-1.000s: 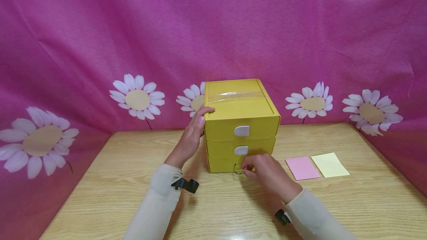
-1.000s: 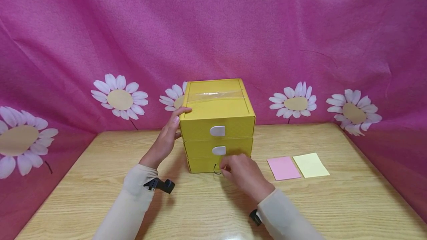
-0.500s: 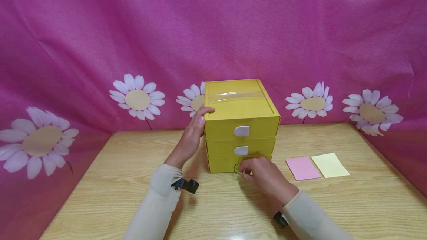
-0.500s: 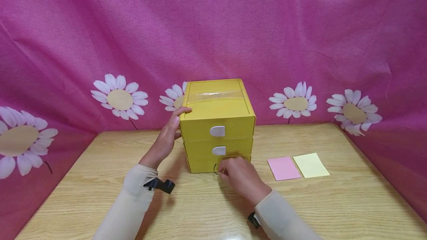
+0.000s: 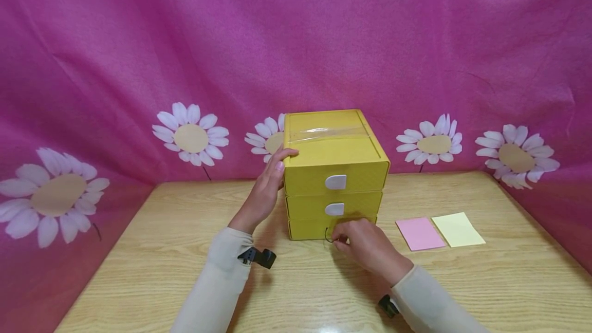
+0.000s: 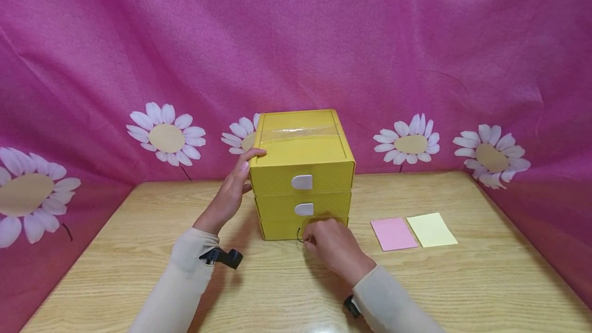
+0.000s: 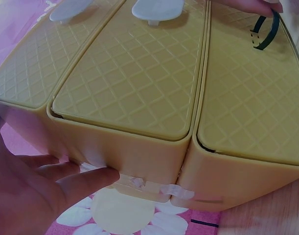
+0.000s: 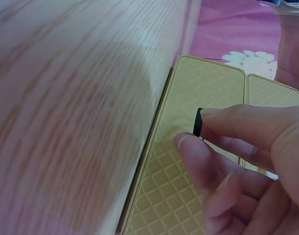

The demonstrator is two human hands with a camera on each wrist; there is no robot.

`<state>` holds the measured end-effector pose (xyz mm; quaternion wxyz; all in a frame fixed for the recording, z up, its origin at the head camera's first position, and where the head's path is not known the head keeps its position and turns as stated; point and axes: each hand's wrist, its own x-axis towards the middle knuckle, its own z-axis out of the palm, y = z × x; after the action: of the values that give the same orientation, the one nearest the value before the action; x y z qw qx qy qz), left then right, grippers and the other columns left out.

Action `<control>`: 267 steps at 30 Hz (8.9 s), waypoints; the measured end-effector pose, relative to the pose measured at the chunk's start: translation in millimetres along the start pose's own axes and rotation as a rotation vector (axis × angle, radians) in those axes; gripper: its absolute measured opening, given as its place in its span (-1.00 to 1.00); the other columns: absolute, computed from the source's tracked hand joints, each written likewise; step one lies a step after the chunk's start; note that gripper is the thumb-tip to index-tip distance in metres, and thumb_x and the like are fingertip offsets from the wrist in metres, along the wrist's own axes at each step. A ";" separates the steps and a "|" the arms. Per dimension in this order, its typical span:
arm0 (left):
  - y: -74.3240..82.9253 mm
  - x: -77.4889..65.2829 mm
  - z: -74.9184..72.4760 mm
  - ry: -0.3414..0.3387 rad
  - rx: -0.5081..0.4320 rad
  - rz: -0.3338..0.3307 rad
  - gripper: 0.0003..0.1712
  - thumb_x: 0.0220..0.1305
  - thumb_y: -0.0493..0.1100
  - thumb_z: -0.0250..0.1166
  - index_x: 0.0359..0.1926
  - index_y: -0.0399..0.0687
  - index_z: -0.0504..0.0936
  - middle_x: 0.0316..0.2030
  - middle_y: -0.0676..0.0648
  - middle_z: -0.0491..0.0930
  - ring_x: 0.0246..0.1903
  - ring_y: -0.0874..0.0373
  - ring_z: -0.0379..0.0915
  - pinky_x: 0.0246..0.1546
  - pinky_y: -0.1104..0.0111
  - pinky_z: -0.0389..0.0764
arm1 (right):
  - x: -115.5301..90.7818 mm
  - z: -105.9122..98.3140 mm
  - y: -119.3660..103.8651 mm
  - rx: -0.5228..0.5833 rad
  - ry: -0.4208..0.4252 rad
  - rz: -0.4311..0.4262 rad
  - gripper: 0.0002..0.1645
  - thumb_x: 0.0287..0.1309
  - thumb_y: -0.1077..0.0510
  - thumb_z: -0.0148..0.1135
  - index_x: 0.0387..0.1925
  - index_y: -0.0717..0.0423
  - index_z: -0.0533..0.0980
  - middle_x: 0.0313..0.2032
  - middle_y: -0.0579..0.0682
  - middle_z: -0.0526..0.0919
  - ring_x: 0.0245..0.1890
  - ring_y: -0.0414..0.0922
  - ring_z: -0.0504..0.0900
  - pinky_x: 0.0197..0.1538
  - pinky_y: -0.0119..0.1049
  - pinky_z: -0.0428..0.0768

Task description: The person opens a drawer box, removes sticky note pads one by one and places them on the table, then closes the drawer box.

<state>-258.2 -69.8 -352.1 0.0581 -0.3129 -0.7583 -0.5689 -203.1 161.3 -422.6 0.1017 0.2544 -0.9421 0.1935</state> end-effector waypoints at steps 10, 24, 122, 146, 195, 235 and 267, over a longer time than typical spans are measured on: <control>-3.6 0.2 0.1 0.003 0.009 0.001 -0.52 0.55 -0.03 -0.36 0.36 0.05 0.22 0.51 -0.08 -0.20 0.43 -0.06 -0.16 0.17 -0.22 0.28 | -0.9 3.9 1.1 -0.015 0.047 -0.008 -0.86 -0.05 0.25 0.44 -0.50 -0.06 0.65 -0.52 -0.29 0.62 -0.46 -0.32 0.55 -0.38 -0.37 0.55; -19.6 2.9 0.0 0.013 0.013 0.012 -0.50 0.50 0.22 -0.34 0.33 0.34 0.24 0.49 0.12 -0.17 0.43 0.03 -0.15 0.14 -0.24 0.30 | -1.0 4.9 2.3 -0.026 0.057 -0.010 -0.84 -0.04 0.23 0.44 -0.53 -0.09 0.61 -0.54 -0.30 0.59 -0.48 -0.32 0.52 -0.40 -0.37 0.52; 14.2 -2.7 -2.1 -0.013 -0.021 -0.033 -0.53 0.56 -0.03 -0.31 0.35 0.03 0.23 0.51 -0.08 -0.21 0.45 -0.01 -0.21 0.20 -0.20 0.25 | -20.9 -8.6 -20.0 -0.010 -0.046 -0.192 -0.65 -0.14 0.36 0.29 -0.66 -0.14 0.39 -0.69 -0.33 0.26 -0.65 -0.36 0.24 -0.59 -0.49 0.24; -21.5 6.2 -0.2 0.015 -0.010 0.000 -0.53 0.53 0.16 -0.30 0.33 0.32 0.26 0.50 0.09 -0.17 0.43 0.03 -0.12 0.15 -0.22 0.30 | -30.9 -8.8 -22.7 -0.021 -0.039 -0.206 -0.63 -0.17 0.35 0.28 -0.67 -0.18 0.37 -0.69 -0.36 0.27 -0.66 -0.37 0.24 -0.59 -0.49 0.25; -20.0 4.3 -1.5 0.013 -0.013 0.011 -0.51 0.50 0.22 -0.31 0.32 0.36 0.26 0.49 0.12 -0.17 0.42 0.01 -0.09 0.14 -0.20 0.32 | -51.3 -13.5 -37.6 0.085 -0.221 -0.156 -0.66 0.07 0.29 0.29 -0.63 -0.19 0.45 -0.71 -0.38 0.28 -0.64 -0.38 0.31 -0.54 -0.49 0.34; -18.6 4.4 -1.2 0.020 0.006 0.001 -0.52 0.50 0.22 -0.32 0.32 0.36 0.25 0.49 0.11 -0.17 0.42 0.04 -0.10 0.16 -0.12 0.36 | -61.0 -21.9 -43.4 0.149 -0.376 -0.083 -0.79 0.12 0.22 0.35 -0.49 -0.18 0.56 -0.69 -0.36 0.33 -0.63 -0.38 0.34 -0.52 -0.50 0.39; -18.5 3.2 -2.2 0.007 0.001 -0.010 -0.52 0.52 0.19 -0.32 0.33 0.35 0.25 0.50 0.10 -0.19 0.43 0.03 -0.14 0.18 -0.14 0.32 | -63.9 -21.2 -44.0 0.104 -0.305 -0.102 -0.71 0.13 0.22 0.31 -0.57 -0.21 0.48 -0.72 -0.40 0.30 -0.67 -0.38 0.30 -0.60 -0.49 0.31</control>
<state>-271.4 -73.3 -365.2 0.0582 -0.3071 -0.7599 -0.5700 -124.0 163.2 -408.2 -0.0461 0.3333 -0.9212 0.1956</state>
